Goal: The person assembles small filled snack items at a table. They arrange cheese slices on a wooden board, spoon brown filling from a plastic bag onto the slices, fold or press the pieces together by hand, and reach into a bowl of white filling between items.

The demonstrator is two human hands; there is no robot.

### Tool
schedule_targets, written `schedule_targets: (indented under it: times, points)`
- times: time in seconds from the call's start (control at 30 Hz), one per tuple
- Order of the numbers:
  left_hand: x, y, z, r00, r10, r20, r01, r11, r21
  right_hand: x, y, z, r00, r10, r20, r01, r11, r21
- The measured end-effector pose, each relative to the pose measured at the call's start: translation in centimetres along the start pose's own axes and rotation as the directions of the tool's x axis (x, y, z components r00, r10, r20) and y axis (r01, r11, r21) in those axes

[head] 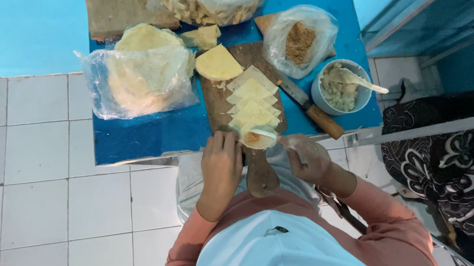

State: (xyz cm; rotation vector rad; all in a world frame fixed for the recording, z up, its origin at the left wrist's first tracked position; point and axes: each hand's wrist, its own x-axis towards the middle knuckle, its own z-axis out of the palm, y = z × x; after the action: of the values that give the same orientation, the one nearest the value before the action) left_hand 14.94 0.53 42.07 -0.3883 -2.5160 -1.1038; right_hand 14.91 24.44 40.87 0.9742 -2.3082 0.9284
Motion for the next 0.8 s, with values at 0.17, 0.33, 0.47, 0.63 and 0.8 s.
schedule_targets:
  times: [0.17,0.33,0.47,0.63,0.8]
  points:
    - [0.1,0.1,0.1,1.0,-0.007,-0.007,0.007,0.999,-0.048,-0.2,0.9,0.4,0.991,-0.109,-0.076,0.116,0.989,0.095]
    - [0.4,-0.1,0.0,1.0,0.01,-0.007,-0.011,0.985,-0.17,1.7,2.1,-0.7,0.947,0.146,-0.284,-0.141,0.989,0.038]
    - [0.6,0.0,-0.3,0.995,0.096,-0.013,-0.096,0.971,-0.219,6.5,4.0,-2.9,0.829,0.334,-0.448,-0.339,0.938,0.072]
    - [1.0,0.0,-0.4,0.985,0.17,0.013,-0.161,0.955,-0.249,11.6,3.7,-4.3,0.878,0.257,-0.403,-0.404,0.851,-0.337]
    - [1.3,-0.4,0.2,0.985,0.162,0.056,-0.14,0.95,-0.279,9.5,-0.3,-2.5,0.948,0.203,-0.246,-0.313,0.742,-0.593]
